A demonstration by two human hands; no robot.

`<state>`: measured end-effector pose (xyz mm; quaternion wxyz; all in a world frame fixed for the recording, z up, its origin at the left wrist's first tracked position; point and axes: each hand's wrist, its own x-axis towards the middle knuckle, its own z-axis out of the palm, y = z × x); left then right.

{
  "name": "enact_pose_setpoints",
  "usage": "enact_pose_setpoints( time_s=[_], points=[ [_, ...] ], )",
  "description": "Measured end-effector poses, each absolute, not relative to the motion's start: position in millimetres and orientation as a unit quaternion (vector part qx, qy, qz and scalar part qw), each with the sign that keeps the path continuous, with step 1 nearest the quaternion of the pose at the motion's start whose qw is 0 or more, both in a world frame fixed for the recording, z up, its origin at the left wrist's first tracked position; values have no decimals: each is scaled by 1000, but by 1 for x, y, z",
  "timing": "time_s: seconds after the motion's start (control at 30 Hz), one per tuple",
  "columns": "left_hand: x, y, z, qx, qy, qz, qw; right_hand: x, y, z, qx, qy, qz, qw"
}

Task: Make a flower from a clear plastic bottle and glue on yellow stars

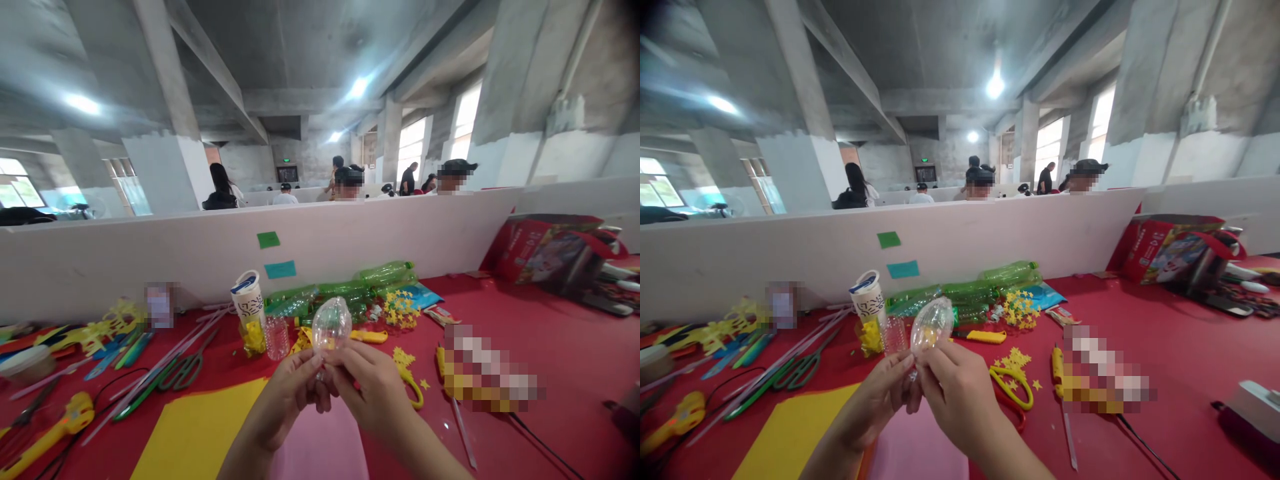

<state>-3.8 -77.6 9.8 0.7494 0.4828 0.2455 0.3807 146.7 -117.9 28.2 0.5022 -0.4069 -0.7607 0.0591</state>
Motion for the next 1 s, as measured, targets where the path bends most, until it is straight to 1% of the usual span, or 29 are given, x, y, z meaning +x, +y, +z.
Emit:
enact_pose_setpoints(
  time_s=[0.2,0.43,0.6,0.73,0.83,1.0],
  points=[
    [-3,-80,13,485,232,369,758,149,-116,28,-425,-755,83,493],
    [-2,-80,15,466,226,374,769,147,-116,30,-444,-752,53,485],
    [-2,-79,15,442,248,403,762,144,-117,29,-447,-764,57,462],
    [-3,-78,17,442,238,427,752,144,-119,32,-439,-779,62,443],
    [-4,-76,14,439,231,435,752,151,-121,38,-422,-776,80,462],
    [-6,-75,10,433,237,435,753,163,-121,44,-450,-736,107,495]
  ],
)
